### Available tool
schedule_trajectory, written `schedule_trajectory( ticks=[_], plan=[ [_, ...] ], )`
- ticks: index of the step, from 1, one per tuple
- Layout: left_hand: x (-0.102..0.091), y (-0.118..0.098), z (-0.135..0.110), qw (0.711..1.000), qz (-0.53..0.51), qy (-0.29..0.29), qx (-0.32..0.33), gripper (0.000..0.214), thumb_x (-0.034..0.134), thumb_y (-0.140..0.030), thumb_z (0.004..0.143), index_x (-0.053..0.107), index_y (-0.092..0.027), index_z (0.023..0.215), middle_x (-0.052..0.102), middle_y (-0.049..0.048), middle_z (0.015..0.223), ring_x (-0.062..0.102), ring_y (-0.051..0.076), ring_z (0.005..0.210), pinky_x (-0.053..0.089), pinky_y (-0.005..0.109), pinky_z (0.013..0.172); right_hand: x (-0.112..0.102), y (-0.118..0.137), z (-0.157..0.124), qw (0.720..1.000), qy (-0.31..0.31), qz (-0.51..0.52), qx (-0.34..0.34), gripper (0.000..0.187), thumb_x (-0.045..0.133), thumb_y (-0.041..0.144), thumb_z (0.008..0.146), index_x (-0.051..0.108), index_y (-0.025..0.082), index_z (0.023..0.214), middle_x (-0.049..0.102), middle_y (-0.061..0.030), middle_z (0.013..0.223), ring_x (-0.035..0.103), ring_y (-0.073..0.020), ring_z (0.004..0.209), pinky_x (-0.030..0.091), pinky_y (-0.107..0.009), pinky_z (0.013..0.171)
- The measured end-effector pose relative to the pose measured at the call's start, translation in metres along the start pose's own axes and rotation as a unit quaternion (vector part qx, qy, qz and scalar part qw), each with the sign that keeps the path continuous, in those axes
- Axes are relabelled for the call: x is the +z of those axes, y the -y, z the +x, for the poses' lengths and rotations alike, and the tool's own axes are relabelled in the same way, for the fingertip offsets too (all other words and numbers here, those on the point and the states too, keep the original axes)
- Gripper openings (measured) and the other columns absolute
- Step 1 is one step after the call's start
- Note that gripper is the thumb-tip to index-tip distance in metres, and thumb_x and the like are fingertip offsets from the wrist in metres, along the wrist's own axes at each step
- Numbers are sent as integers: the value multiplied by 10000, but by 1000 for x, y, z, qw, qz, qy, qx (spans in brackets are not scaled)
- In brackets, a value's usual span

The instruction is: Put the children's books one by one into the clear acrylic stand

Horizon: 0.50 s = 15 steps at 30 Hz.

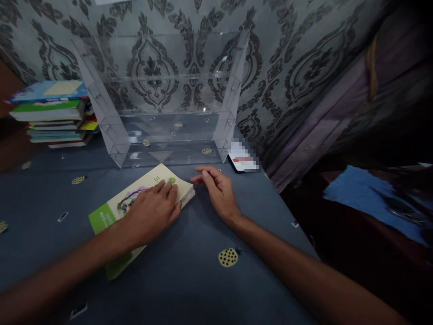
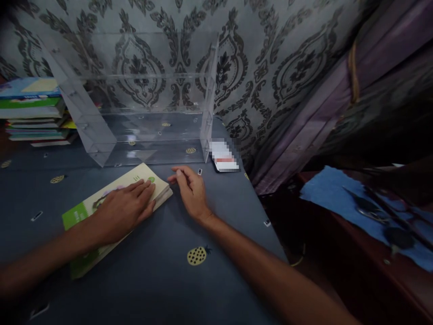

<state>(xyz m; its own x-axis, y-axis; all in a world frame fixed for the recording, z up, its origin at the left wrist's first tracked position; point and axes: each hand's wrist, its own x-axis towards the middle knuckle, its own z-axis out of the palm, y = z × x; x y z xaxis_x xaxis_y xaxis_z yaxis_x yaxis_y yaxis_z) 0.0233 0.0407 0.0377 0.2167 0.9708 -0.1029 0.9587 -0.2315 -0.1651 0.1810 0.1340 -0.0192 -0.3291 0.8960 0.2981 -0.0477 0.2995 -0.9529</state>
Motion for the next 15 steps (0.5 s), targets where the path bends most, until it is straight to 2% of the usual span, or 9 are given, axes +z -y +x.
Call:
schedule_trajectory(
  ticks=[9, 15],
  plan=[
    [-4, -1, -1, 1000, 11, 7, 10, 391, 365, -295, 1044, 580, -62, 1274, 639, 211, 1336, 562, 343, 1313, 526, 475, 1022, 0, -1, -4, 999, -21, -24, -39, 276, 496, 417, 991, 678, 213, 1024, 762, -48, 872, 723, -193, 831, 574, -370, 816],
    [0, -1, -2, 1000, 7, -14, 8, 367, 363, -288, 1045, 604, -74, 1222, 666, 206, 1286, 592, 344, 1275, 543, 482, 998, 1, 2, -7, 996, -22, -51, -74, 290, 468, 409, 1009, 682, 215, 1038, 740, -31, 847, 709, -181, 802, 568, -350, 788]
  ],
)
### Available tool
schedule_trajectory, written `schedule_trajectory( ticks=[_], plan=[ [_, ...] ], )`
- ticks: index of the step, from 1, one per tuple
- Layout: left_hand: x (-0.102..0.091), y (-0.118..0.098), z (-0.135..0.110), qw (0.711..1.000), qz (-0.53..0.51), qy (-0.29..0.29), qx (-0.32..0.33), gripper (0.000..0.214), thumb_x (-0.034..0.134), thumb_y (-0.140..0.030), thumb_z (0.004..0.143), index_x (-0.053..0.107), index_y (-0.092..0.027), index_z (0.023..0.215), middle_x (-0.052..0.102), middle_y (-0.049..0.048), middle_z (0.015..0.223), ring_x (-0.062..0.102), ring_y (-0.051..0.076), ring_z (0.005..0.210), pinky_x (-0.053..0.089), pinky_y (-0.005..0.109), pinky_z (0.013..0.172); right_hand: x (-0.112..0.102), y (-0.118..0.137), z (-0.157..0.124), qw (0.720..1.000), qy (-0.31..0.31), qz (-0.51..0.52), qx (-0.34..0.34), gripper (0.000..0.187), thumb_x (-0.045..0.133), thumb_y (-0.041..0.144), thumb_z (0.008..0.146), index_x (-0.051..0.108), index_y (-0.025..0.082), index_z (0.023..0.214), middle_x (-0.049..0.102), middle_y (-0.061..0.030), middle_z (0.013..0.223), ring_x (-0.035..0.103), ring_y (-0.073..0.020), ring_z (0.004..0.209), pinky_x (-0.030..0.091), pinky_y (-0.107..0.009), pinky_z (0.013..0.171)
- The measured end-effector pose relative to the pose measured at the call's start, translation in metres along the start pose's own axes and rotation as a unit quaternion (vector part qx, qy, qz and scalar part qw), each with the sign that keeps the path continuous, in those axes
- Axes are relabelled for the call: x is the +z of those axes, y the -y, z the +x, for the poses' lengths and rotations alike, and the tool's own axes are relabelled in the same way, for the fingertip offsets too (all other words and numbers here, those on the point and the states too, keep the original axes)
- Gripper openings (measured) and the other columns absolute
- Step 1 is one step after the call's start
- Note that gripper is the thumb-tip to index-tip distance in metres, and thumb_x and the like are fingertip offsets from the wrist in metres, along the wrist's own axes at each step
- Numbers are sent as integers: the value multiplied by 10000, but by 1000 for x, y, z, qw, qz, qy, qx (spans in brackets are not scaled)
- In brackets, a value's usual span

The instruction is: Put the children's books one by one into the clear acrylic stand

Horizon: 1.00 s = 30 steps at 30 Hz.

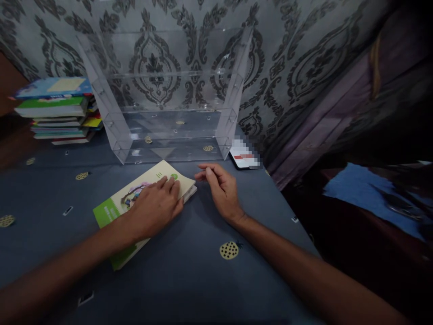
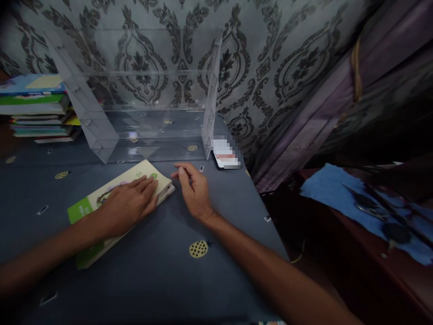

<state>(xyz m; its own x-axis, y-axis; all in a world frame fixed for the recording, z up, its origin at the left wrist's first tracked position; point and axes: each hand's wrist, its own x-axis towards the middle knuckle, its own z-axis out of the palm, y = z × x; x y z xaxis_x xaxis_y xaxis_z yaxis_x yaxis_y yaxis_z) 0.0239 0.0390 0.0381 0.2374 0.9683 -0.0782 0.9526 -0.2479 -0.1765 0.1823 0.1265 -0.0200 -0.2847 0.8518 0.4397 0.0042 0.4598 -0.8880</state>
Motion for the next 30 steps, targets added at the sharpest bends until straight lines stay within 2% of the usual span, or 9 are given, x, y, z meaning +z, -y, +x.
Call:
schedule_trajectory(
  ticks=[6, 13, 16, 20, 24, 27, 30],
  plan=[
    [3, 0, -1, 1000, -12, -21, -4, 344, 420, -296, 1031, 601, -73, 1222, 660, 213, 1287, 582, 355, 1287, 545, 491, 994, -1, 6, -3, 998, 21, -45, -26, 282, 454, 375, 1019, 688, 221, 1049, 731, -22, 827, 693, -177, 785, 533, -327, 762],
    [11, -5, -3, 1000, 6, -19, -18, 424, 469, -324, 1020, 560, -42, 1323, 602, 237, 1378, 532, 363, 1338, 519, 491, 1032, -1, 7, -4, 992, 86, -95, -10, 321, 430, 394, 1030, 692, 208, 1026, 722, -12, 750, 684, -164, 704, 516, -293, 721],
    [11, -4, -3, 1000, 5, -14, -11, 448, 502, -386, 1012, 580, -50, 1299, 586, 232, 1395, 521, 367, 1339, 515, 490, 1027, -1, 6, -4, 986, 116, -118, 3, 312, 429, 374, 1022, 689, 205, 984, 720, -9, 735, 685, -160, 681, 504, -279, 678],
    [-2, 15, -4, 999, -38, 9, 3, 432, 472, -489, 1020, 640, -126, 1181, 660, 174, 1272, 617, 332, 1200, 561, 422, 879, -1, 6, -5, 981, 121, -149, 3, 308, 431, 362, 1011, 690, 214, 936, 729, -8, 734, 700, -171, 681, 502, -287, 669],
    [-15, 46, -3, 996, -36, 61, -58, 393, 433, -453, 1036, 648, -134, 1115, 696, 143, 1141, 688, 302, 986, 534, 347, 716, -1, 7, -6, 980, 112, -166, -10, 311, 442, 364, 1007, 694, 222, 893, 745, -18, 736, 710, -187, 672, 506, -303, 654],
    [-14, 60, -3, 994, -27, 79, -69, 386, 438, -435, 1030, 619, -120, 1160, 682, 155, 1162, 696, 268, 878, 508, 323, 684, -1, 8, -6, 977, 108, -181, -18, 299, 453, 357, 1007, 697, 230, 889, 754, -19, 746, 714, -196, 676, 503, -311, 649],
    [-13, 62, -4, 994, -22, 83, -67, 394, 438, -429, 1026, 603, -112, 1193, 687, 164, 1126, 691, 246, 818, 498, 315, 679, -1, 9, -7, 975, 104, -193, -23, 295, 452, 361, 1010, 695, 233, 901, 756, -24, 757, 720, -209, 691, 498, -318, 654]
  ],
)
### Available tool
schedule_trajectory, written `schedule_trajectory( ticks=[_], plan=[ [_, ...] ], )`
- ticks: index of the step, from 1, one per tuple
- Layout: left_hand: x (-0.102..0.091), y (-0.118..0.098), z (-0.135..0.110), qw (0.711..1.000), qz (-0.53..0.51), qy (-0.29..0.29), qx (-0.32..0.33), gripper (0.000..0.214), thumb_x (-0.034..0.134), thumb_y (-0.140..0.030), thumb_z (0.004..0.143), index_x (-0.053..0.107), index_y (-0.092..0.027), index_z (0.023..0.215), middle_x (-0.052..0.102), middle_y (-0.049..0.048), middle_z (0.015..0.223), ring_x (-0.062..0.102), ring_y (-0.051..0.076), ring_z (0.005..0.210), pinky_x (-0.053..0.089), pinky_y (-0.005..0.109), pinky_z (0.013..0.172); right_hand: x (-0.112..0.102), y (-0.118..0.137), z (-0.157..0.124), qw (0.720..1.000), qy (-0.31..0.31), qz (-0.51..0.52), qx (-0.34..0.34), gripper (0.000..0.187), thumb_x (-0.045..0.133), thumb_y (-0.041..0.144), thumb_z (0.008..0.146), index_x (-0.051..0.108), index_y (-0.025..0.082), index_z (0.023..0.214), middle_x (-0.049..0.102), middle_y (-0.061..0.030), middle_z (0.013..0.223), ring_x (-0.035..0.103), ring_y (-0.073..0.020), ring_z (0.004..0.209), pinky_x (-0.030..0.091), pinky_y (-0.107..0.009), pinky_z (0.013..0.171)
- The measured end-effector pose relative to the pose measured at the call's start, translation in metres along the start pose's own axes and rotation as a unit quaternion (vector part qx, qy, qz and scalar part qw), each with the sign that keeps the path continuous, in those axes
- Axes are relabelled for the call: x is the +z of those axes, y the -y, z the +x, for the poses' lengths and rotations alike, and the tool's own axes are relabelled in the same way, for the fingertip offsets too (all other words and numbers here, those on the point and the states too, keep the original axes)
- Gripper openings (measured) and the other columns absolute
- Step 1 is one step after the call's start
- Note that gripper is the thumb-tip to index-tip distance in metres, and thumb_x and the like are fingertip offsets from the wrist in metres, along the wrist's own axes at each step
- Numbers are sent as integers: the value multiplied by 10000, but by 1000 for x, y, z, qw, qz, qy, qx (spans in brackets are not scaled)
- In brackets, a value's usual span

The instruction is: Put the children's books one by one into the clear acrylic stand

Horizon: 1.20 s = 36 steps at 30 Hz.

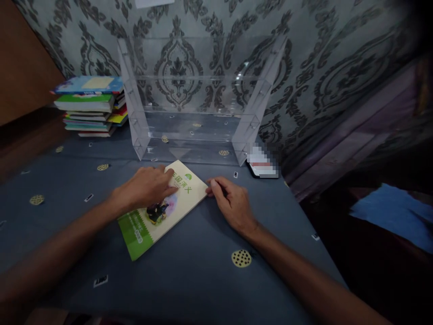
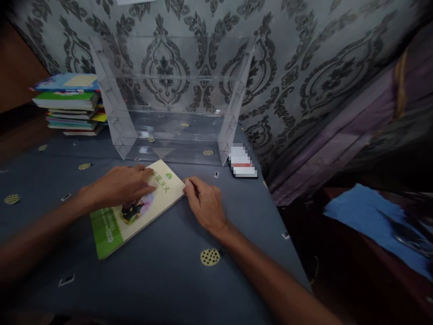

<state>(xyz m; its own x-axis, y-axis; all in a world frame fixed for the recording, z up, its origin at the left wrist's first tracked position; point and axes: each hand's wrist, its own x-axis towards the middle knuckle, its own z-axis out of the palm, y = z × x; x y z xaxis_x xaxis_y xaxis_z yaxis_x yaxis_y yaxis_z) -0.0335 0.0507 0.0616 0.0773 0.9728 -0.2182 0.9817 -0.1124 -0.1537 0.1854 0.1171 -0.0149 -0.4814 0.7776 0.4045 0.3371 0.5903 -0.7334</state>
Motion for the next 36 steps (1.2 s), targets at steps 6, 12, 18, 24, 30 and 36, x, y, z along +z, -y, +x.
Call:
schedule_trajectory(
  ticks=[6, 12, 18, 24, 30, 36],
  plan=[
    [-4, -2, -4, 1000, 14, 11, -4, 391, 456, -445, 1021, 632, -105, 1103, 713, 160, 965, 691, 272, 827, 499, 327, 696, -2, -2, 2, 1000, 6, -25, -13, 301, 437, 388, 1016, 691, 231, 972, 775, -52, 870, 728, -240, 788, 509, -342, 709],
    [0, -5, -2, 999, -5, 7, -48, 446, 439, -464, 1035, 630, -71, 1128, 703, 194, 1028, 701, 318, 923, 514, 374, 769, 1, -16, 18, 999, 32, -10, -28, 311, 434, 386, 1009, 690, 218, 1061, 780, -64, 975, 721, -245, 896, 532, -361, 782],
    [6, -7, 2, 999, 13, -12, -42, 481, 359, -461, 1061, 630, -66, 1105, 692, 185, 1046, 699, 299, 900, 513, 367, 746, 5, -26, 25, 998, 58, 3, -28, 346, 442, 402, 996, 674, 197, 1151, 760, -94, 1129, 707, -261, 1013, 543, -422, 880],
    [-7, -31, -17, 997, 35, 18, 59, 345, 465, -413, 1029, 633, -132, 1135, 649, 175, 1163, 626, 333, 1077, 518, 366, 763, 8, -29, 19, 997, 61, 8, -44, 326, 470, 420, 999, 666, 235, 1182, 716, -87, 1255, 651, -273, 1169, 499, -477, 1011],
    [1, -56, -53, 973, -20, 8, 230, 440, 652, -507, 915, 599, -189, 1215, 592, 153, 1356, 523, 365, 1285, 476, 473, 1010, 5, -26, 7, 995, 67, -1, -72, 309, 485, 397, 988, 661, 234, 1181, 707, -98, 1238, 625, -286, 1169, 471, -510, 1039],
    [17, -70, -62, 974, 21, -13, 226, 482, 571, -258, 930, 495, -110, 1383, 484, 242, 1493, 387, 428, 1438, 453, 557, 1073, 7, -14, -3, 990, 79, -28, -109, 312, 484, 381, 987, 658, 229, 1197, 702, -102, 1233, 577, -298, 1236, 433, -535, 1087]
  ],
)
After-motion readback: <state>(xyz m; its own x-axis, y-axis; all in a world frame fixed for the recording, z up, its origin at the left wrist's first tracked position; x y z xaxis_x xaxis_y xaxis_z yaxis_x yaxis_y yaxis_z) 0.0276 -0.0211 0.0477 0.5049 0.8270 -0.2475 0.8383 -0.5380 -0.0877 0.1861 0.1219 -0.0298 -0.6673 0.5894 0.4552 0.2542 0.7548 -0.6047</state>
